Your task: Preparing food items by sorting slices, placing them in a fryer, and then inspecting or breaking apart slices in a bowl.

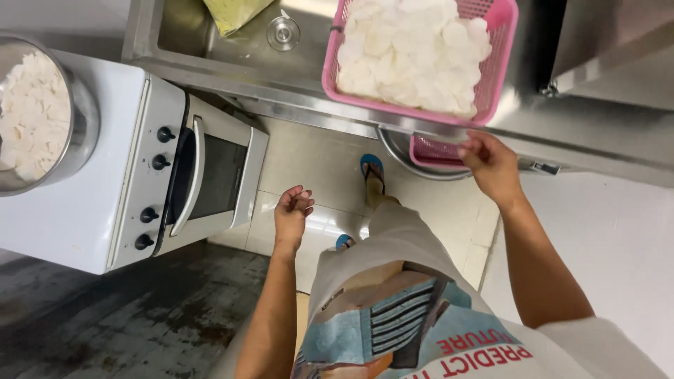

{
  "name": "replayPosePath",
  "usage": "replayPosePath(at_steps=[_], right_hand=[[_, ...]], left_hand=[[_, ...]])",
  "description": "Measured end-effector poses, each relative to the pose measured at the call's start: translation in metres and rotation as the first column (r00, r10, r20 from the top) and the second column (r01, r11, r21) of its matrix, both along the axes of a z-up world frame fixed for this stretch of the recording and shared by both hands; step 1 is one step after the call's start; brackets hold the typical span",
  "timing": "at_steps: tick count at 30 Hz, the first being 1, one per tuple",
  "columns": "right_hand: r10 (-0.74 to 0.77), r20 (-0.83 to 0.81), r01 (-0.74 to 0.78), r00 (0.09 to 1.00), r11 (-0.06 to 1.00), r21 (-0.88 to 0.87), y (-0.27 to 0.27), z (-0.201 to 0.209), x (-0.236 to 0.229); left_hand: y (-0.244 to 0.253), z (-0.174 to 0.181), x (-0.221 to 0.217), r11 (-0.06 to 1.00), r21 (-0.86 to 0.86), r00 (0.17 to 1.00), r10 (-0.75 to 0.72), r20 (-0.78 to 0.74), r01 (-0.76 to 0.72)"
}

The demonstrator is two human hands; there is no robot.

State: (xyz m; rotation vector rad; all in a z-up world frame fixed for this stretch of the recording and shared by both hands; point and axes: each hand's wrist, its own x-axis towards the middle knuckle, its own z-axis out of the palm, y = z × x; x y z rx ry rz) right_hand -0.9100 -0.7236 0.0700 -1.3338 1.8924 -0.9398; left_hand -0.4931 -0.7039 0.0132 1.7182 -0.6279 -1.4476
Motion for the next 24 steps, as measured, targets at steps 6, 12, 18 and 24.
replayPosePath(at_steps=[6,12,18,24], right_hand=[[0.14,-0.154,-0.157,0.978,0.983,-0.099,-0.158,-0.028,0.018],[0.091,-0.306,-0.044,0.948,0.987,0.158,-0.244,-0.015,0.026],[0.155,0.002,-0.15,0.988,0.95,0.275,-0.234,-0.018,0.043],[-0.001,-0.019,0.003,1.0,0.998,0.069,-0.224,-0.044,0.049]], left_hand=[[-0.058,0.033,-0.022,0.998,-0.055,0.999,0.035,0.04,-0.033],[-0.099,0.069,-0.039,0.994,-0.104,0.996,0.027,0.09,-0.017],[-0.151,0.073,-0.051,0.968,-0.182,0.978,-0.145,0.151,0.172],[-0.22,0.073,-0.095,0.884,-0.253,0.914,-0.347,0.208,0.393]])
